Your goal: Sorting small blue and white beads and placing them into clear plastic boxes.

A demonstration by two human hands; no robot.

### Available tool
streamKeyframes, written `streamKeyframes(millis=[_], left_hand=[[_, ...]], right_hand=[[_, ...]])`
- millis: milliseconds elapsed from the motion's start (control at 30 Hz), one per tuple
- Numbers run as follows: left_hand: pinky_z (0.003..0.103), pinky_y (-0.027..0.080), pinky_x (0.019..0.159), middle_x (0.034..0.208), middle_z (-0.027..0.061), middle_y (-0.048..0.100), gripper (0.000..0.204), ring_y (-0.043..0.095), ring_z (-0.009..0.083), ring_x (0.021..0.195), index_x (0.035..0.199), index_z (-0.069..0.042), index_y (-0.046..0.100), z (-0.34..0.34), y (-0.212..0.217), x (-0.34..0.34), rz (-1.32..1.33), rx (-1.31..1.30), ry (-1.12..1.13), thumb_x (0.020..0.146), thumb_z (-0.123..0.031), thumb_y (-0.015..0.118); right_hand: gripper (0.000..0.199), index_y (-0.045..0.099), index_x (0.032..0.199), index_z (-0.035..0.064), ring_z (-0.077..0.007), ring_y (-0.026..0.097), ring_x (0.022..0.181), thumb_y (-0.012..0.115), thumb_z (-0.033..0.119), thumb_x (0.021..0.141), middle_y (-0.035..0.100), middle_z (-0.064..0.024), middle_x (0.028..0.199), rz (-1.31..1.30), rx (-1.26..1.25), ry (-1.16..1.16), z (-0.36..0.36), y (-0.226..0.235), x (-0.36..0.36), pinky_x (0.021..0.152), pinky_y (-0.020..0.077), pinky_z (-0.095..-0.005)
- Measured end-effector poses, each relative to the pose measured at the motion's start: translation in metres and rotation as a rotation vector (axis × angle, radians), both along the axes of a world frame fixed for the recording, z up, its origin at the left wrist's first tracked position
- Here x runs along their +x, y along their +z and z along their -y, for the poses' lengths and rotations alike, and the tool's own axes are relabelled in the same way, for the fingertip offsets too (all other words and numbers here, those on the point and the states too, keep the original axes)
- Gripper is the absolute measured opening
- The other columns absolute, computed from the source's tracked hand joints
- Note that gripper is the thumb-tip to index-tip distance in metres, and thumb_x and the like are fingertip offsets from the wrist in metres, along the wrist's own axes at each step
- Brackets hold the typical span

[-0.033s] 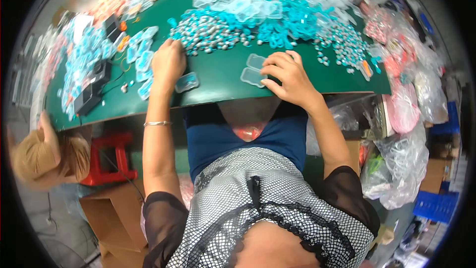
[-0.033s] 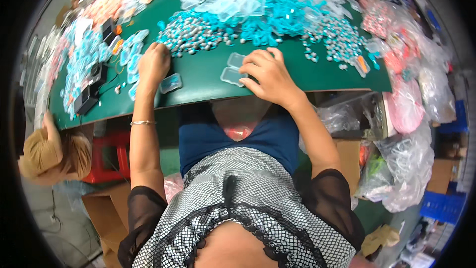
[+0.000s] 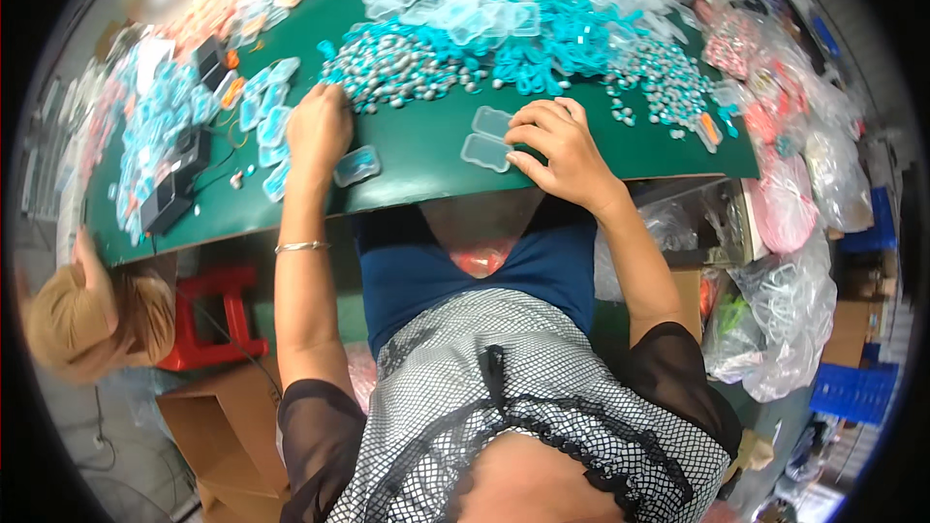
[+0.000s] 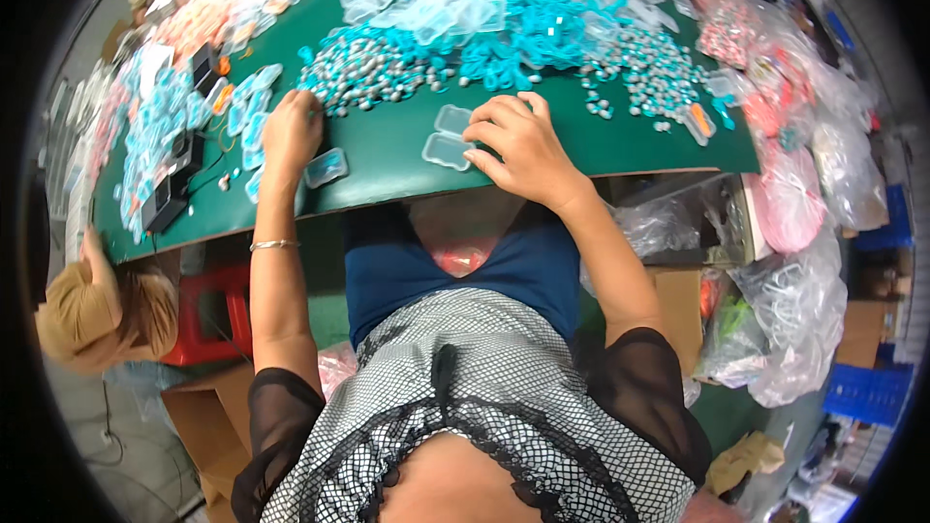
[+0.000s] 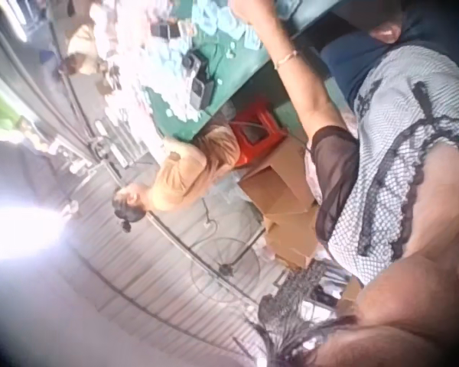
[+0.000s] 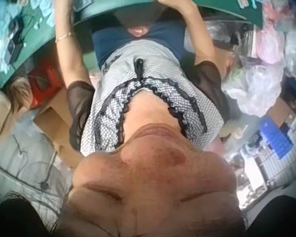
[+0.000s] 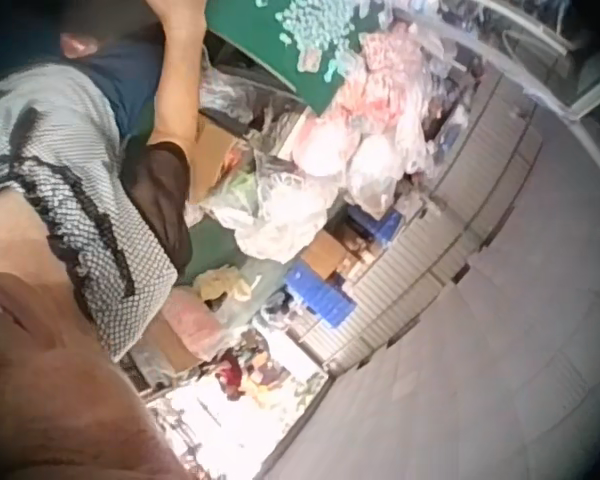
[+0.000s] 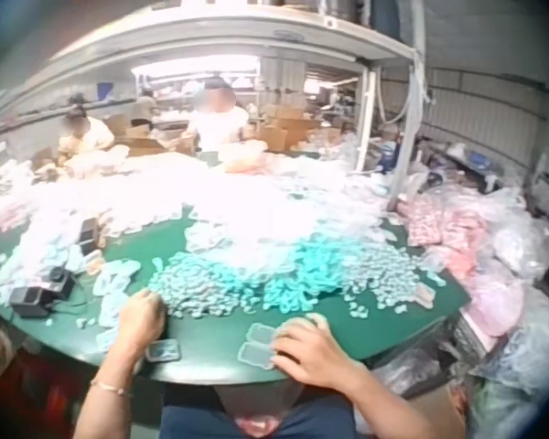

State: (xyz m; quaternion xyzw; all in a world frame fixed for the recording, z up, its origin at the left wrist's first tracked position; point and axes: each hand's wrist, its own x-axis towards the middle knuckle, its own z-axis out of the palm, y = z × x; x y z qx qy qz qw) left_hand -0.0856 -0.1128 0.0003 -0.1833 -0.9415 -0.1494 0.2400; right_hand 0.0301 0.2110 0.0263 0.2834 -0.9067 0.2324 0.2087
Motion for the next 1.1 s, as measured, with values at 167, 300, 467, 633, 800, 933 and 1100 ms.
streamKeyframes(millis=[167, 300, 467, 633, 800, 933, 1100], left_hand=[[0.048, 0.051, 0.068, 0.089, 0.0158, 0.068, 0.007, 0.065, 0.0388, 0.081, 0.088, -0.005, 0.063, -0.002, 0.005, -0.002, 0.068, 0.067, -0.031, 0.081, -0.005, 0.062], [0.045, 0.052, 0.071, 0.090, 0.0141, 0.069, 0.012, 0.067, 0.0368, 0.083, 0.091, -0.006, 0.067, 0.001, 0.008, -0.003, 0.103, 0.074, -0.050, 0.080, -0.005, 0.064], [0.041, 0.054, 0.072, 0.089, 0.0147, 0.070, 0.018, 0.069, 0.0324, 0.081, 0.095, -0.005, 0.072, 0.000, 0.014, 0.003, 0.210, 0.201, -0.019, 0.080, -0.005, 0.063], [0.036, 0.055, 0.071, 0.086, 0.0173, 0.072, 0.020, 0.071, 0.0286, 0.077, 0.097, -0.003, 0.074, -0.025, 0.023, 0.029, 0.314, 0.488, -0.118, 0.082, -0.006, 0.061], [0.045, 0.054, 0.074, 0.084, 0.0186, 0.069, 0.016, 0.068, 0.0358, 0.080, 0.092, -0.003, 0.074, -0.080, 0.009, 0.062, 0.303, 0.450, -0.305, 0.079, -0.005, 0.065], [0.042, 0.052, 0.073, 0.085, 0.0154, 0.065, 0.015, 0.066, 0.0344, 0.080, 0.092, -0.004, 0.074, -0.081, 0.007, 0.063, 0.295, 0.244, -0.237, 0.077, -0.003, 0.072], [0.041, 0.052, 0.072, 0.084, 0.0128, 0.065, 0.015, 0.065, 0.0333, 0.078, 0.092, -0.003, 0.073, -0.070, 0.016, 0.051, 0.277, 0.137, -0.361, 0.077, -0.005, 0.074]], right_hand=[[0.007, 0.069, 0.086, 0.0152, -0.0224, 0.063, 0.095, 0.072, 0.017, 0.079, 0.068, -0.0002, 0.091, -0.159, -0.055, -0.389, -0.067, -0.011, -0.005, 0.090, 0.0390, -0.0419], [0.012, 0.072, 0.089, 0.0155, -0.0229, 0.062, 0.091, 0.074, 0.021, 0.079, 0.068, -0.0010, 0.089, -0.110, 0.034, -0.715, -0.103, -0.011, 0.000, 0.090, 0.0376, -0.0415], [0.015, 0.072, 0.090, 0.0155, -0.0209, 0.061, 0.096, 0.074, 0.023, 0.078, 0.067, 0.0001, 0.089, -0.117, 0.270, -0.762, -0.102, -0.025, -0.004, 0.094, 0.0337, -0.0459], [0.006, 0.071, 0.085, 0.0153, -0.0230, 0.060, 0.093, 0.071, 0.014, 0.078, 0.065, -0.0020, 0.086, -0.187, 0.313, -0.697, -0.100, -0.023, -0.007, 0.094, 0.0333, -0.0491], [0.007, 0.070, 0.088, 0.0095, -0.0226, 0.063, 0.090, 0.069, 0.008, 0.081, 0.067, -0.0042, 0.090, -0.211, 0.242, -0.622, -0.084, -0.013, -0.003, 0.089, 0.0406, -0.0436], [0.011, 0.070, 0.094, 0.0031, -0.0262, 0.068, 0.083, 0.067, 0.000, 0.083, 0.068, -0.0119, 0.093, 0.085, -0.318, -0.204, -0.039, -0.009, 0.004, 0.073, 0.0534, -0.0330], [0.015, 0.071, 0.094, 0.0049, -0.0276, 0.065, 0.087, 0.069, -0.001, 0.080, 0.067, -0.0105, 0.093, 0.023, -0.228, -0.208, -0.028, -0.027, 0.004, 0.076, 0.0525, -0.0362]])
